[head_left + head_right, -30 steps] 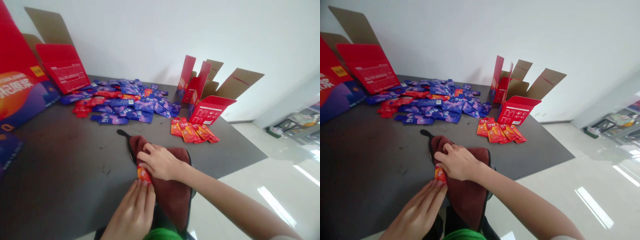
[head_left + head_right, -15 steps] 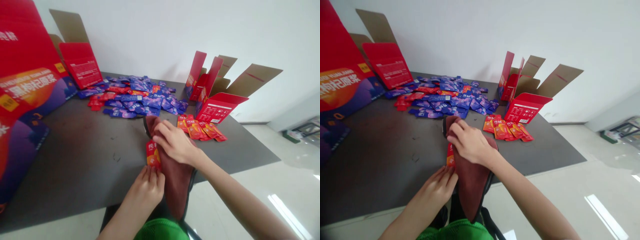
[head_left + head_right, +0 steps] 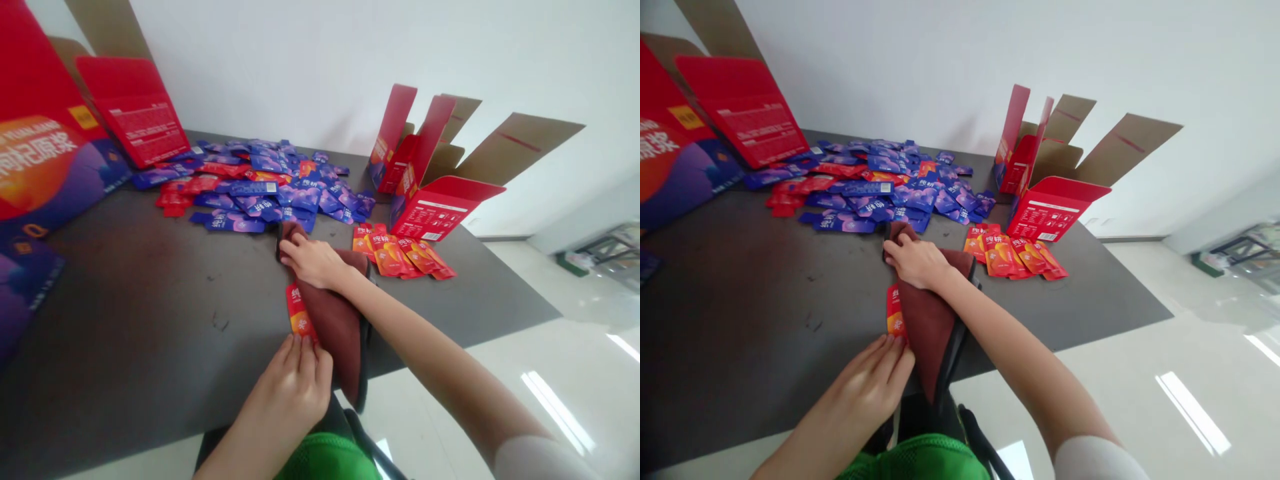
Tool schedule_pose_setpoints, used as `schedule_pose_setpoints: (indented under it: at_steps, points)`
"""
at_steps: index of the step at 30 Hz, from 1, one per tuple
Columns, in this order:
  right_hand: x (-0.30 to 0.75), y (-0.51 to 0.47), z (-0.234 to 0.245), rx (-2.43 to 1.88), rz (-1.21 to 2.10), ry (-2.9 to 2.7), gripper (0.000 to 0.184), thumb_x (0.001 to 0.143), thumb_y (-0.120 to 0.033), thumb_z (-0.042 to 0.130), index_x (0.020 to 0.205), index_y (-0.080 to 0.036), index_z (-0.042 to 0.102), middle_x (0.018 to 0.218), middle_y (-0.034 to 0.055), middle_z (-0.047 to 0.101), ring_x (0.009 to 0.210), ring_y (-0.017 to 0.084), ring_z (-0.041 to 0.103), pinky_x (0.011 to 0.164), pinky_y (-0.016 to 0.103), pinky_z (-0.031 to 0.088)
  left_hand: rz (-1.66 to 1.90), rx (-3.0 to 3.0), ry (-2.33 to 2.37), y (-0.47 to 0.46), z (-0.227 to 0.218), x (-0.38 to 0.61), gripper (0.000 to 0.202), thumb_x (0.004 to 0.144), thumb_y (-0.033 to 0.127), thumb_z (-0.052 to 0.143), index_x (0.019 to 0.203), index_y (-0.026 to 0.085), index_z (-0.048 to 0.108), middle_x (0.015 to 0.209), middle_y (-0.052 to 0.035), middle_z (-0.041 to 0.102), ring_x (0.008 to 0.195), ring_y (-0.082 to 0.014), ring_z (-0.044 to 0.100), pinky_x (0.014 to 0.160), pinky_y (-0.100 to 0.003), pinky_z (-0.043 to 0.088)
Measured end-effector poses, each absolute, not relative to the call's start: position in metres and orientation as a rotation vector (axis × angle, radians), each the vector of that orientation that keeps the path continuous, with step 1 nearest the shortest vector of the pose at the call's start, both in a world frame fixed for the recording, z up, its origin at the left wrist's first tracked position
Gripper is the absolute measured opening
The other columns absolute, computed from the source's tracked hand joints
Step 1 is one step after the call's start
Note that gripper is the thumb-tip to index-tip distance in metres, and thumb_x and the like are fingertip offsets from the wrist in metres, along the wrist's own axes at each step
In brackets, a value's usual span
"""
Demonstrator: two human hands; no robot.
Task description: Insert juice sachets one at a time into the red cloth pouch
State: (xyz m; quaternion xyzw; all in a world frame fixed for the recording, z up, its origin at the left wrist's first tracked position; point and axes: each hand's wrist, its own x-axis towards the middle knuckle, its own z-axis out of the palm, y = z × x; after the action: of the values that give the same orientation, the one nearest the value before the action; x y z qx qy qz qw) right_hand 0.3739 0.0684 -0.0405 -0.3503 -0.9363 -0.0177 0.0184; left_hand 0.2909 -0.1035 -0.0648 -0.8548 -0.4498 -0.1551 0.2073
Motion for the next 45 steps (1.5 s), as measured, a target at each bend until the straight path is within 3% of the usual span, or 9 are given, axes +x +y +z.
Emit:
schedule_pose_setpoints:
  at_steps: [5, 8, 14, 19, 25, 30, 35, 40, 45]
  points:
    - [0.398, 0.043, -0.007, -1.050, 0.078, -2.632, 0.025, 0.092, -0.036, 0.027, 0.101, -0.020, 0.044, 0.105, 0.0038, 0.050, 0.083, 0.014, 0.053, 0.070, 0.027, 0.039, -0.270, -2.411, -1.255, -0.103, -0.061, 0.290, 0.031, 0.076, 0.000, 0.036, 0.091, 0.009, 0.061, 0.088, -0.0132, 0.068, 0.086, -0.0199, 0.064, 0.082, -0.030, 0.050]
    - [0.415, 0.007, 0.003, -0.919, 0.107, -2.682, 0.023, 0.091, -0.036, 0.030, 0.097, -0.020, 0.046, 0.099, 0.0030, 0.049, 0.079, 0.013, 0.051, 0.065, 0.025, 0.037, -0.267, -2.395, -1.222, -0.104, -0.060, 0.291, 0.033, 0.075, -0.001, 0.035, 0.093, 0.007, 0.061, 0.089, -0.0132, 0.068, 0.085, -0.0197, 0.064, 0.082, -0.030, 0.050]
    - [0.407, -0.008, -0.027, -0.732, 0.041, -2.990, 0.022, 0.090, -0.035, 0.030, 0.095, -0.024, 0.049, 0.088, 0.0017, 0.048, 0.069, 0.012, 0.048, 0.053, 0.025, 0.031, -0.330, -2.342, -1.191, -0.105, -0.064, 0.290, 0.032, 0.075, 0.001, 0.034, 0.092, 0.006, 0.060, 0.087, -0.0150, 0.068, 0.083, -0.0203, 0.064, 0.081, -0.030, 0.050]
    - [0.389, 0.035, -0.042, -0.860, -0.018, -2.980, 0.027, 0.092, -0.036, 0.024, 0.104, -0.025, 0.046, 0.095, 0.0033, 0.049, 0.073, 0.014, 0.053, 0.055, 0.025, 0.034, -0.474, -2.376, -1.212, -0.102, -0.069, 0.291, 0.031, 0.077, 0.003, 0.031, 0.091, 0.005, 0.058, 0.088, -0.0182, 0.067, 0.084, -0.0230, 0.064, 0.081, -0.033, 0.050]
    - [0.390, 0.063, -0.023, -1.195, -0.028, -2.823, 0.028, 0.092, -0.037, 0.025, 0.108, -0.021, 0.043, 0.107, 0.0058, 0.050, 0.081, 0.016, 0.055, 0.065, 0.028, 0.039, -0.199, -2.574, -1.271, -0.096, -0.051, 0.293, 0.027, 0.073, -0.003, 0.038, 0.087, 0.008, 0.059, 0.085, -0.0156, 0.067, 0.083, -0.0224, 0.065, 0.078, -0.034, 0.051]
    - [0.417, 0.011, -0.004, -0.945, 0.054, -2.794, 0.025, 0.092, -0.037, 0.026, 0.099, -0.022, 0.045, 0.100, 0.0027, 0.049, 0.077, 0.012, 0.053, 0.061, 0.025, 0.037, -0.151, -2.614, -1.248, -0.094, -0.051, 0.293, 0.031, 0.071, -0.005, 0.040, 0.093, 0.007, 0.059, 0.088, -0.0155, 0.067, 0.084, -0.0227, 0.064, 0.080, -0.035, 0.051]
    - [0.412, -0.009, -0.022, -0.768, -0.017, -3.012, 0.023, 0.090, -0.037, 0.029, 0.097, -0.026, 0.049, 0.088, 0.0013, 0.048, 0.068, 0.013, 0.050, 0.050, 0.024, 0.030, -0.213, -2.526, -1.185, -0.097, -0.056, 0.290, 0.029, 0.072, -0.002, 0.039, 0.090, 0.005, 0.061, 0.082, -0.0161, 0.067, 0.081, -0.0232, 0.065, 0.079, -0.034, 0.052]
    - [0.391, 0.037, -0.038, -0.856, -0.089, -2.995, 0.027, 0.091, -0.037, 0.026, 0.106, -0.027, 0.046, 0.095, 0.0034, 0.049, 0.073, 0.015, 0.053, 0.054, 0.025, 0.036, -0.275, -2.555, -1.141, -0.093, -0.056, 0.290, 0.031, 0.074, -0.002, 0.036, 0.094, 0.006, 0.058, 0.091, -0.0166, 0.067, 0.087, -0.0224, 0.064, 0.080, -0.032, 0.051]
    - [0.392, 0.069, -0.031, -1.134, -0.087, -2.865, 0.029, 0.091, -0.038, 0.024, 0.108, -0.024, 0.043, 0.105, 0.0046, 0.050, 0.075, 0.016, 0.056, 0.061, 0.028, 0.040, -0.081, -2.680, -1.325, -0.084, -0.046, 0.297, 0.024, 0.073, -0.005, 0.038, 0.079, 0.011, 0.056, 0.079, -0.0140, 0.066, 0.078, -0.0221, 0.065, 0.078, -0.037, 0.051]
